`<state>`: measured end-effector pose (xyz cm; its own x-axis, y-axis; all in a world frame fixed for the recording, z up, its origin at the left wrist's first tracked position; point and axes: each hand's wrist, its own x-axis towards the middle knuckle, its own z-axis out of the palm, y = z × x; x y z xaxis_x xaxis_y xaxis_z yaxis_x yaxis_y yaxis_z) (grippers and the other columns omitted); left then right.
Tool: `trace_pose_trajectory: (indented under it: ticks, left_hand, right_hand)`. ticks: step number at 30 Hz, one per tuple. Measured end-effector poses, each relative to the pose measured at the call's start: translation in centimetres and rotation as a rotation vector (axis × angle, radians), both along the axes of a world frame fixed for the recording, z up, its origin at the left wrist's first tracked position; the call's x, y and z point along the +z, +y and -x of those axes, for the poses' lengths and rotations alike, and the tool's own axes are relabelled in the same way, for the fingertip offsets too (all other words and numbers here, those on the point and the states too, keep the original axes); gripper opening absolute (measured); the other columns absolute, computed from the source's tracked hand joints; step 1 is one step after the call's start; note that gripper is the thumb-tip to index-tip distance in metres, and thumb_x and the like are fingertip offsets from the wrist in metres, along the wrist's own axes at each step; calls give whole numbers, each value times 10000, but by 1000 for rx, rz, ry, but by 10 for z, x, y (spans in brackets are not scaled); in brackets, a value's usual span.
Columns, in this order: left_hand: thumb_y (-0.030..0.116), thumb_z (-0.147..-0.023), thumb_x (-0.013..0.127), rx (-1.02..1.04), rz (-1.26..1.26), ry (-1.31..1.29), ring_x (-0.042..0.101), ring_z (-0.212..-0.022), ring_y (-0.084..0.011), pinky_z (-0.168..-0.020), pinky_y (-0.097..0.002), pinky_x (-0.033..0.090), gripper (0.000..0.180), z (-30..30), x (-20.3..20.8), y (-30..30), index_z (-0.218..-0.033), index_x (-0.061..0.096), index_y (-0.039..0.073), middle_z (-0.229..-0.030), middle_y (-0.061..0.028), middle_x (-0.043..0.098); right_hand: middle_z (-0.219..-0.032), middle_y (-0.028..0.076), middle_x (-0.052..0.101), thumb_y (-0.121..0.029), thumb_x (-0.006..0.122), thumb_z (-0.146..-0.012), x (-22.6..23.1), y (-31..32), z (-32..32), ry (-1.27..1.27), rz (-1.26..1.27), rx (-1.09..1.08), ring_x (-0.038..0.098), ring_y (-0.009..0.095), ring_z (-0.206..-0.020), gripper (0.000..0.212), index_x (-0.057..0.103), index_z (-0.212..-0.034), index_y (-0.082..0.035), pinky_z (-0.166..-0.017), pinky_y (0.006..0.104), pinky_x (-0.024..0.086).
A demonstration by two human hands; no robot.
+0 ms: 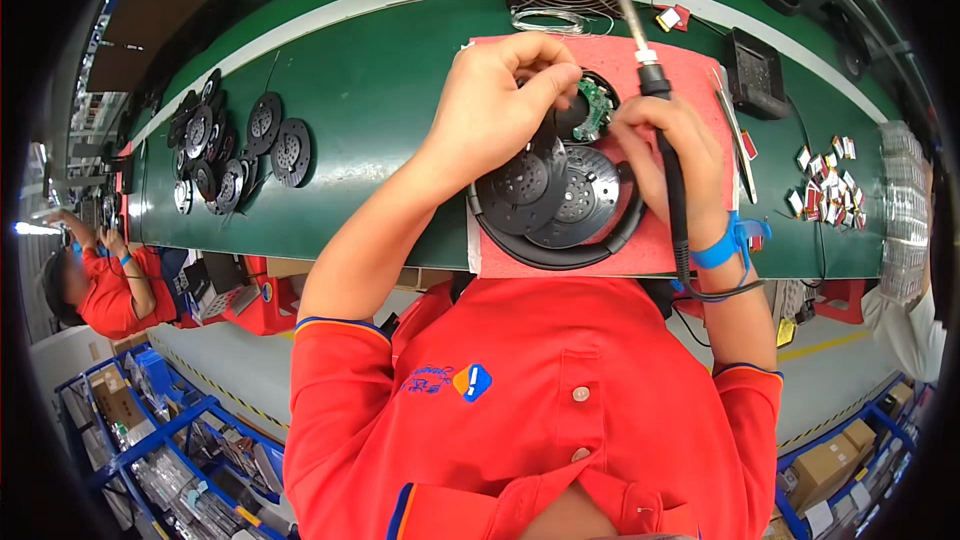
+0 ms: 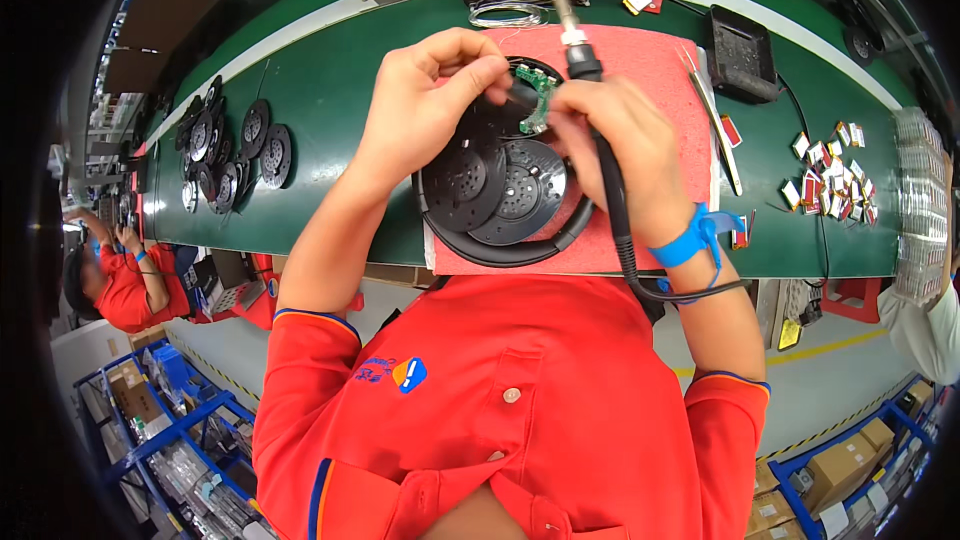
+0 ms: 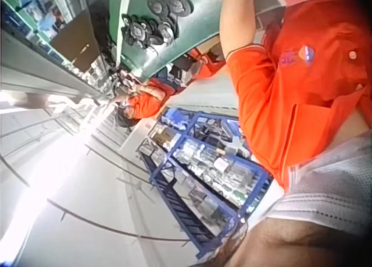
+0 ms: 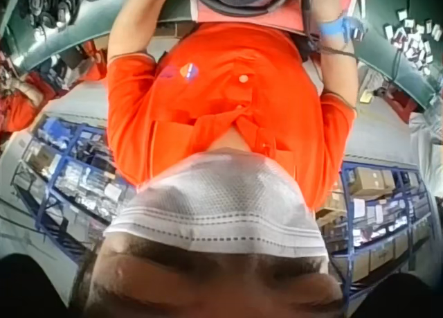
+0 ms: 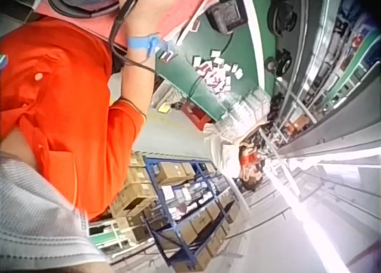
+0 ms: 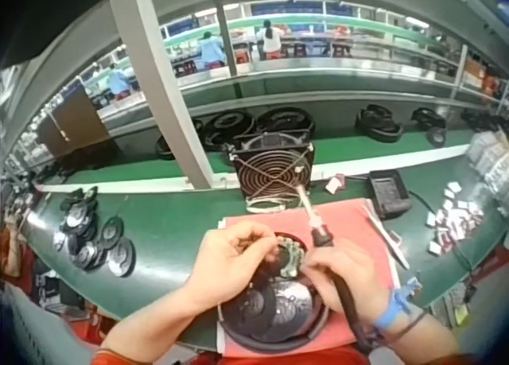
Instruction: Soldering electronic components onto headphone circuit boards and assembling parts on a factory line.
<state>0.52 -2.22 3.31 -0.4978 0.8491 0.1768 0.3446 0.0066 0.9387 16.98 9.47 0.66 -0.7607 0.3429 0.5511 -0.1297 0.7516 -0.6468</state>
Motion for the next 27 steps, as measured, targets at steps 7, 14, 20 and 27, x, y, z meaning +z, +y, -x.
trace_pose_trajectory:
  ticks: [7,14,20,27]
  left_hand:
    - [148,-734,688,-25,10,230,538,-1029,-244,-918,-351,404,138,20,-21,-1,-797,700,26,-1034,-67,651]
    - [135,-715,683,-13,115,160,548,-1009,-252,-911,-352,414,115,32,-22,-12,-764,702,33,-1014,-63,656]
    - [114,-697,672,30,69,311,528,-1028,-288,-905,-357,420,84,27,-30,-11,-709,689,33,-978,-74,659]
    - [85,-669,683,29,23,375,526,-979,-295,-877,-364,433,57,25,-35,-9,-685,687,31,-943,-77,658]
  right_hand:
    - [-1029,123,664,63,699,-722,2,4,9,-79,-134,-11,659,256,-856,315,546,-980,-32,-716,313,521]
    - [-888,125,625,44,674,-730,3,1,33,-27,-101,108,632,299,-758,272,561,-960,-48,-645,361,511]
    - [-922,128,655,59,669,-729,11,8,32,46,-210,100,638,301,-772,273,575,-965,-39,-665,354,516]
    - [-764,90,625,-82,698,-805,32,-1,20,264,91,55,535,134,-593,282,620,-1055,23,-554,248,433]
